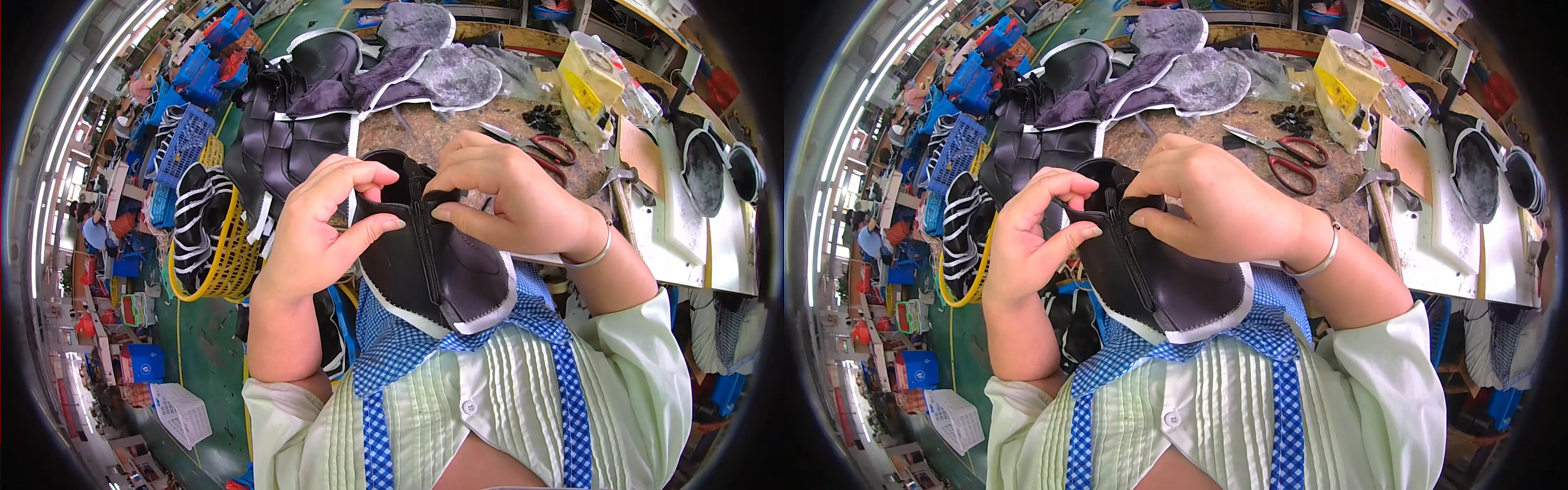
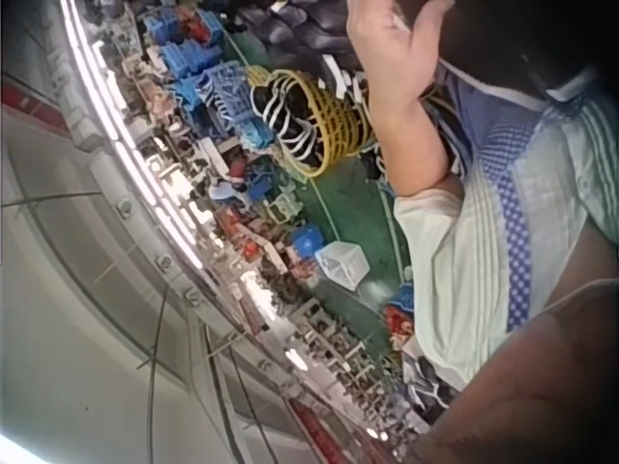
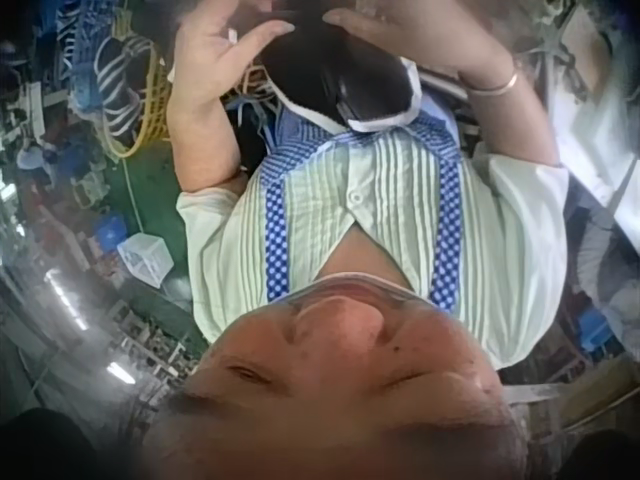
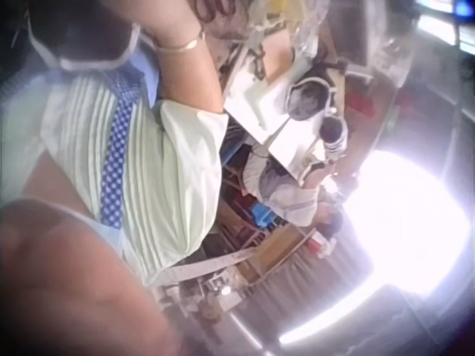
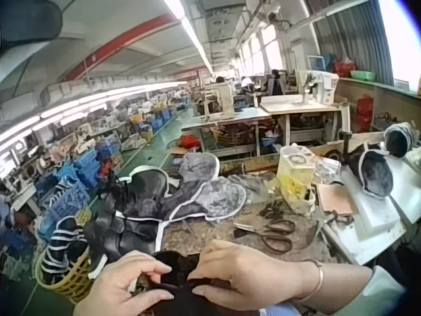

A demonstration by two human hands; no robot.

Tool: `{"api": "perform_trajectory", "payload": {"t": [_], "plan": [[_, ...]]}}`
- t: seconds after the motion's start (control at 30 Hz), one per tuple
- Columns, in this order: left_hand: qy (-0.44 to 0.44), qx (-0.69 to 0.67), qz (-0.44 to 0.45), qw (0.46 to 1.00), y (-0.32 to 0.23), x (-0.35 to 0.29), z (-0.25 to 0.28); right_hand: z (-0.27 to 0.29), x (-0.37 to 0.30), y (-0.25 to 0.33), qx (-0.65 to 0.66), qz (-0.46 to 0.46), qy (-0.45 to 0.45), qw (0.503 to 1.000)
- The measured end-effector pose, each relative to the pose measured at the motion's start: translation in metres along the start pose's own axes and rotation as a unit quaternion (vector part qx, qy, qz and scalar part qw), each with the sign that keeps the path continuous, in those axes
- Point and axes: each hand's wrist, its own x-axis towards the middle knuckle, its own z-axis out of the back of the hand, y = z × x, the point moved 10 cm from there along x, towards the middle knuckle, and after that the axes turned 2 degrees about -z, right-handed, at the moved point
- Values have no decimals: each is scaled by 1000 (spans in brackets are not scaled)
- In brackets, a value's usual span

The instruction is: The person assembles boot uppers by peeling adhesive strips, attaching and pressing furry linings and zipper sections together by hand, and trimming excess material with scissors.

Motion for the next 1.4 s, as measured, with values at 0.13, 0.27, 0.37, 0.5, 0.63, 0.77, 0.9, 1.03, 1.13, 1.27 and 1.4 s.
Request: {"api": "perform_trajectory", "payload": {"t": [0.13,0.27,0.37,0.5,0.63,0.77,0.9,1.03,1.13,1.27,1.4], "plan": [[21,14,-3,1000,2,1,-3,1,-1,-4,-4,-14,5,1000],[25,-6,-38,999,3,3,-11,3,0,-8,-1,-28,5,1000],[2,-65,-28,997,12,11,-19,4,2,-25,34,-103,-31,994],[-3,-119,40,992,33,34,-28,12,1,-58,273,-208,-78,936],[25,-183,106,977,61,49,-54,37,-12,-66,98,-212,-155,960],[114,-101,122,981,81,53,-98,30,-33,-13,-279,50,-185,941],[95,-64,205,972,114,56,-116,12,-53,-17,-321,87,-163,929],[87,-35,113,989,125,70,-126,1,-66,-20,-258,63,-160,951],[31,91,59,994,137,79,-122,-24,-72,-20,-250,61,-130,958],[28,76,30,996,123,69,-119,-38,-75,-56,-177,-32,-117,977],[-87,-2,-98,991,51,12,-66,-24,-84,-88,-82,-120,-186,972]]}}
